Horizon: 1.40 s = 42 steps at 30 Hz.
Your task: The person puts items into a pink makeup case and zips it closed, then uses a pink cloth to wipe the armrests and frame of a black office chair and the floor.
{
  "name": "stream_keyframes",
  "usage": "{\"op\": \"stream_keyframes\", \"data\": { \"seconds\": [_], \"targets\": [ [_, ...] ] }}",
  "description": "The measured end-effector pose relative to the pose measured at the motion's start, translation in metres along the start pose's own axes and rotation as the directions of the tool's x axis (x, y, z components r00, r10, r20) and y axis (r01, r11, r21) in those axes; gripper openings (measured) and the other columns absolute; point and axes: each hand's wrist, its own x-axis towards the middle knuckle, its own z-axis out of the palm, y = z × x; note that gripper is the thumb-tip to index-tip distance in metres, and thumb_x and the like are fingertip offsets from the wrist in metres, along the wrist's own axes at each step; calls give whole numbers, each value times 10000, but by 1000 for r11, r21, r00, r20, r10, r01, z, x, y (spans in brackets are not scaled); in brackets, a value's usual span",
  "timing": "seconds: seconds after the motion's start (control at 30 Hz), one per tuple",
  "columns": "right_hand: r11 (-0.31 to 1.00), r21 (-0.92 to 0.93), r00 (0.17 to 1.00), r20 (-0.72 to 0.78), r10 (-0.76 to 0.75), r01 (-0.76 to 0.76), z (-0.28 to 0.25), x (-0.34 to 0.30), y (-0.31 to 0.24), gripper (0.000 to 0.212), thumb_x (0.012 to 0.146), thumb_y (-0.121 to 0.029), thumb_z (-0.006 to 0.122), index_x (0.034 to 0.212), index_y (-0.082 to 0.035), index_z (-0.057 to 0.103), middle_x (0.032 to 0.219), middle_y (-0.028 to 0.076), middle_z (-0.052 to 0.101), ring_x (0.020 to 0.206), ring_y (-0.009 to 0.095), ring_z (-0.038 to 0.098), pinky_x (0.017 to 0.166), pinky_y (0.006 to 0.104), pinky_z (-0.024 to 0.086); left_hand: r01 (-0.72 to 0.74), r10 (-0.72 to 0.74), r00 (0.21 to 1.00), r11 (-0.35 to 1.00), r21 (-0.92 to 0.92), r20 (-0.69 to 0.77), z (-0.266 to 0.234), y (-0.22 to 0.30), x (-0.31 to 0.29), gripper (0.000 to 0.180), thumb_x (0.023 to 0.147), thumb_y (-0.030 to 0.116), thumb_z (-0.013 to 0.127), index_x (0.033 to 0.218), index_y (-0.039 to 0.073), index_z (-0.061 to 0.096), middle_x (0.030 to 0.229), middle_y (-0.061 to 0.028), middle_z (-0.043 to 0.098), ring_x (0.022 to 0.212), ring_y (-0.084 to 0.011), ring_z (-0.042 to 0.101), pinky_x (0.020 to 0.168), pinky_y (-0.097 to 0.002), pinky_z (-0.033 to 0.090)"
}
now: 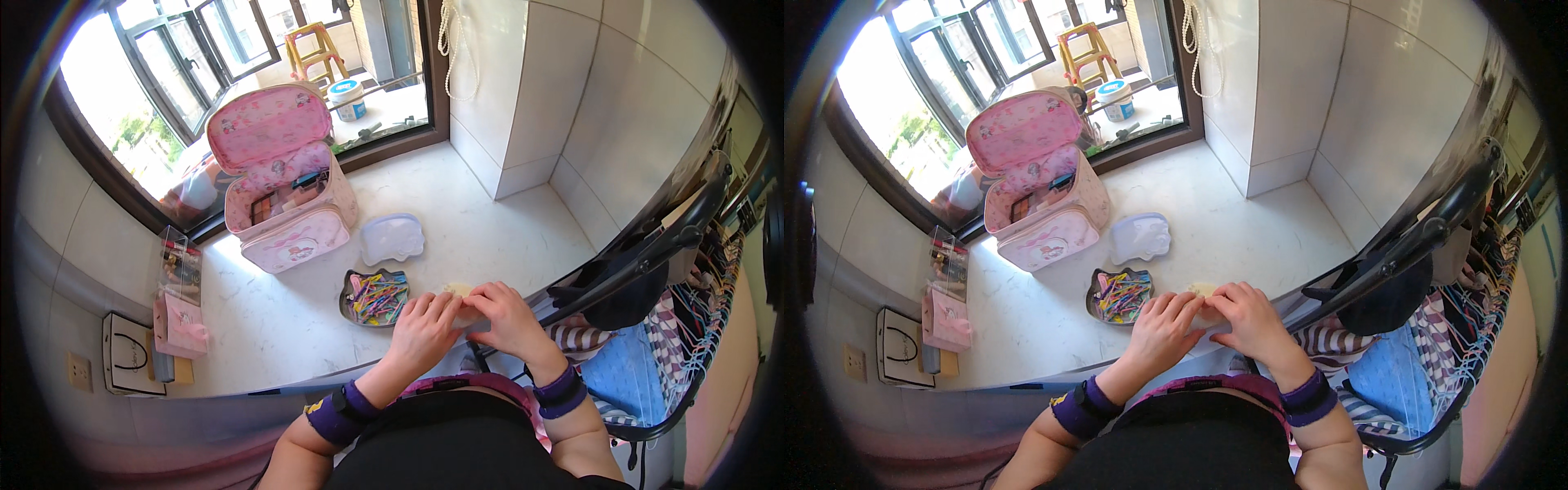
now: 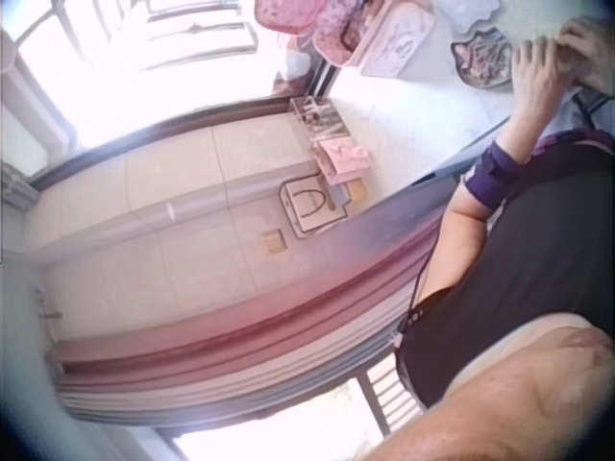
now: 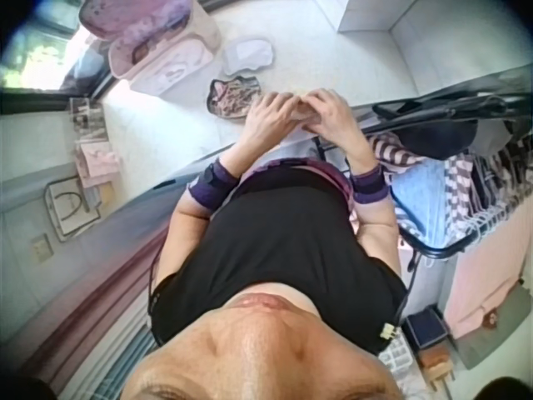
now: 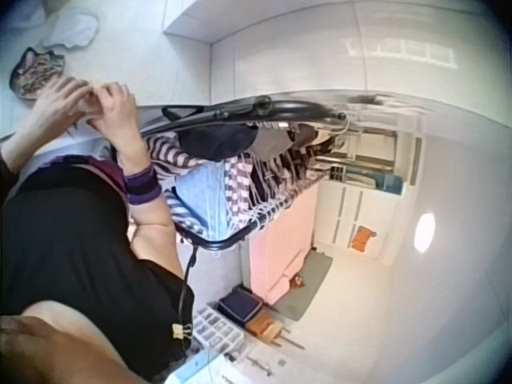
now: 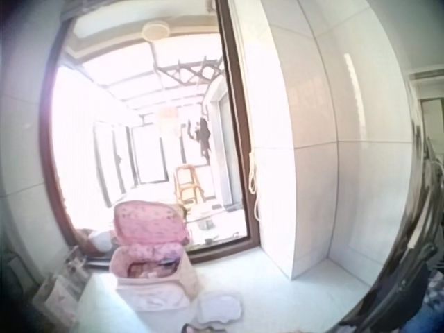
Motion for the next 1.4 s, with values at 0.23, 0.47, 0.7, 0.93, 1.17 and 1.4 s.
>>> {"op": "stream_keyframes", "data": {
  "seconds": [0.23,0.47,0.7,0.93,1.17,1.4],
  "targets": [
    [994,84,997,-47,-60,64,2,6,-3,222,726,-68,780,930,-83,693,937,66,652,907,288,616,788,386,521,-47,47,999,999,1,-6,-1,-9,-16,552,761,180,772,1267,53,591,1168,-83,621,1038,-274,595,897,-390,471],
    [969,249,991,-128,26,7,2,49,-25,151,846,-149,738,970,-70,704,840,84,675,749,246,639,667,353,513,111,-115,932,993,-32,-343,-39,-24,-29,547,809,109,724,1328,38,564,1223,-126,614,1086,-298,597,950,-407,457],
    [788,598,989,101,107,-147,30,92,-52,251,891,-168,699,1081,-4,683,966,120,724,772,200,679,732,318,541,232,-211,906,973,13,-368,-52,-43,-58,552,788,80,735,1314,51,569,1239,-123,612,1067,-308,598,910,-412,469],
    [907,417,997,-20,72,-57,52,108,-49,309,868,-187,716,1140,-45,686,1080,135,658,910,268,685,810,359,544,309,-282,933,946,95,-226,-42,-50,-64,537,820,173,738,1324,88,575,1356,-110,574,1236,-323,527,1012,-447,418],
    [998,64,999,-44,6,-3,37,129,-17,248,808,-156,736,1044,-88,703,1062,106,660,977,303,651,829,415,543,300,-284,948,948,108,-146,-36,-57,-64,519,829,226,751,1307,98,596,1367,-117,568,1288,-315,499,1105,-474,354],
    [960,-278,992,126,12,24,41,156,-4,159,744,-137,765,899,-138,729,1003,68,674,978,283,633,817,408,550,282,-257,955,941,185,-148,-32,-57,-65,536,827,305,747,1311,118,610,1321,-86,586,1259,-276,513,1101,-485,349]
  ]
}}
